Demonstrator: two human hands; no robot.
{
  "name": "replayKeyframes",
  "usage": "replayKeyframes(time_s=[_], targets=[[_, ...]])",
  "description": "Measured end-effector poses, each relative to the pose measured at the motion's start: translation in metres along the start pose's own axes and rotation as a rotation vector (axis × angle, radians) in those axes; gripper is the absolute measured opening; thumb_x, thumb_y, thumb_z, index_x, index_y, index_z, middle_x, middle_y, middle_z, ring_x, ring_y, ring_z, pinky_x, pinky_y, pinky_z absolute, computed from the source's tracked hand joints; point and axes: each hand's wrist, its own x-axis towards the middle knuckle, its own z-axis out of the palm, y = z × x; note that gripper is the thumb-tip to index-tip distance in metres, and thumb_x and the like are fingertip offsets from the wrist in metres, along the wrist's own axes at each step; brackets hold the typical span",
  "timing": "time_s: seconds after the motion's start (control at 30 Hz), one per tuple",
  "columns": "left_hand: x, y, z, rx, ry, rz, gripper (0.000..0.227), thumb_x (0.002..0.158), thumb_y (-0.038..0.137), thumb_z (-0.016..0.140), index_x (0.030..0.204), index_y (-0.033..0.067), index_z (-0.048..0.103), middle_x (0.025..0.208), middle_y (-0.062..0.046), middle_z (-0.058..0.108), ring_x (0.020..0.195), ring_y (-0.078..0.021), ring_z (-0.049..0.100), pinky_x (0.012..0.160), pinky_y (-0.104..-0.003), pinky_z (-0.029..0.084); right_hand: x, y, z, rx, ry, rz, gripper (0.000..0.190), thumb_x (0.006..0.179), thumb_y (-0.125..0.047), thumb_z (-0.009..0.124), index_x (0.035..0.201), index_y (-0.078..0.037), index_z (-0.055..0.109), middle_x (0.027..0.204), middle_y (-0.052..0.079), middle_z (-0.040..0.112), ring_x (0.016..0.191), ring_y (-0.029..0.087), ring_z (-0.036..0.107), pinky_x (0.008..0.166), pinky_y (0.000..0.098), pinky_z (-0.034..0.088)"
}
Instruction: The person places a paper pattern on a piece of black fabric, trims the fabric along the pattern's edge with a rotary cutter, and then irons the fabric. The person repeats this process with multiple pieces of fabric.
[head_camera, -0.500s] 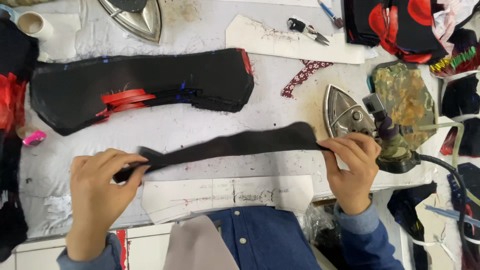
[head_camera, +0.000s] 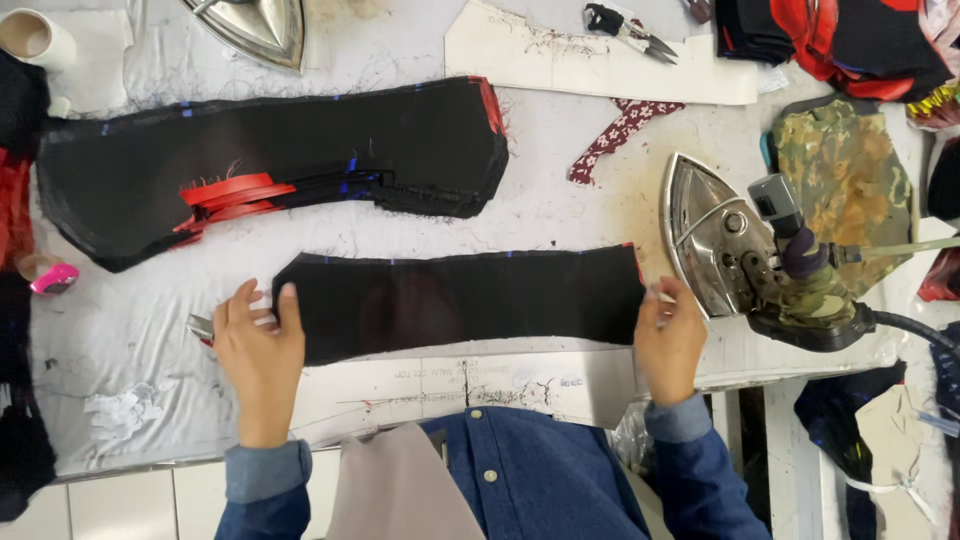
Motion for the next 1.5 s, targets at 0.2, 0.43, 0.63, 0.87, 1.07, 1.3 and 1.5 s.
replayKeyframes(time_s=[0.2,0.43,0.63,0.87,1.07,1.3,1.5], targets=[[-0.001,-0.002,0.023,0.139,-0.108,-0.145,0.035,0.087,0.04,0.071,0.085,0.0059,0.061,0.072,-0.012,0.058,0.073,-0.0358,0.063,0.064,-0.045,0.048,0.025,0.014,0.034,-0.058,-0.043,0.051,0.04,0.083,-0.035,0.077,0.093,0.002,0.066,0.083,0.022,0.063,0.084,0.038,0.064,0.067,0.0439,0.051],[-0.017,-0.016,0.042,0.182,0.072,-0.124,0.021,0.099,0.037,0.06,0.096,0.0178,0.068,0.06,-0.013,0.063,0.058,-0.0359,0.064,0.053,-0.042,0.049,0.014,0.021,0.041,-0.35,0.094,-0.087,0.035,0.104,-0.034,0.054,0.078,-0.011,0.053,0.058,0.01,0.058,0.057,0.032,0.062,0.053,0.0396,0.045],[-0.017,-0.026,0.043,0.24,0.198,-0.031,0.01,0.093,0.035,0.07,0.094,0.0273,0.075,0.071,-0.004,0.07,0.061,-0.0286,0.066,0.052,-0.036,0.05,0.015,0.021,0.044,-0.43,0.14,-0.131,0.031,0.104,-0.036,0.054,0.081,-0.014,0.054,0.055,0.011,0.057,0.056,0.035,0.062,0.052,0.0422,0.047],[-0.016,-0.033,0.036,0.281,0.184,-0.052,0.013,0.095,0.038,0.07,0.098,0.0278,0.077,0.063,-0.005,0.066,0.056,-0.0266,0.065,0.05,-0.032,0.049,0.013,0.014,0.047,-0.514,0.193,-0.171,0.029,0.101,-0.04,0.056,0.083,-0.018,0.056,0.055,0.011,0.057,0.056,0.035,0.062,0.053,0.0431,0.048],[-0.013,-0.028,0.03,0.337,0.144,-0.077,0.016,0.098,0.042,0.066,0.102,0.0297,0.076,0.057,-0.002,0.064,0.052,-0.0261,0.064,0.05,-0.033,0.049,0.012,0.024,0.05,-0.52,0.167,-0.15,0.025,0.101,-0.038,0.052,0.09,-0.017,0.054,0.057,0.01,0.059,0.056,0.033,0.062,0.055,0.0425,0.049],[-0.012,-0.032,0.014,0.277,0.116,-0.168,0.031,0.102,0.037,0.058,0.126,0.0174,0.063,0.048,0.009,0.052,0.046,-0.0175,0.059,0.055,-0.03,0.049,-0.001,-0.004,0.01,-0.485,0.16,-0.358,0.029,0.091,-0.02,0.063,0.114,-0.004,0.054,0.08,0.01,0.057,0.073,0.031,0.059,0.068,0.0399,0.046],[-0.017,-0.015,0.003,0.322,-0.048,-0.224,0.065,0.086,0.06,0.07,0.131,0.0154,0.054,0.065,0.007,0.06,0.058,-0.0217,0.063,0.052,-0.038,0.048,-0.017,-0.002,0.029,-0.644,0.132,-0.537,0.035,0.095,-0.037,0.052,0.126,-0.021,0.06,0.111,0.008,0.054,0.1,0.029,0.05,0.074,0.0407,0.04]])
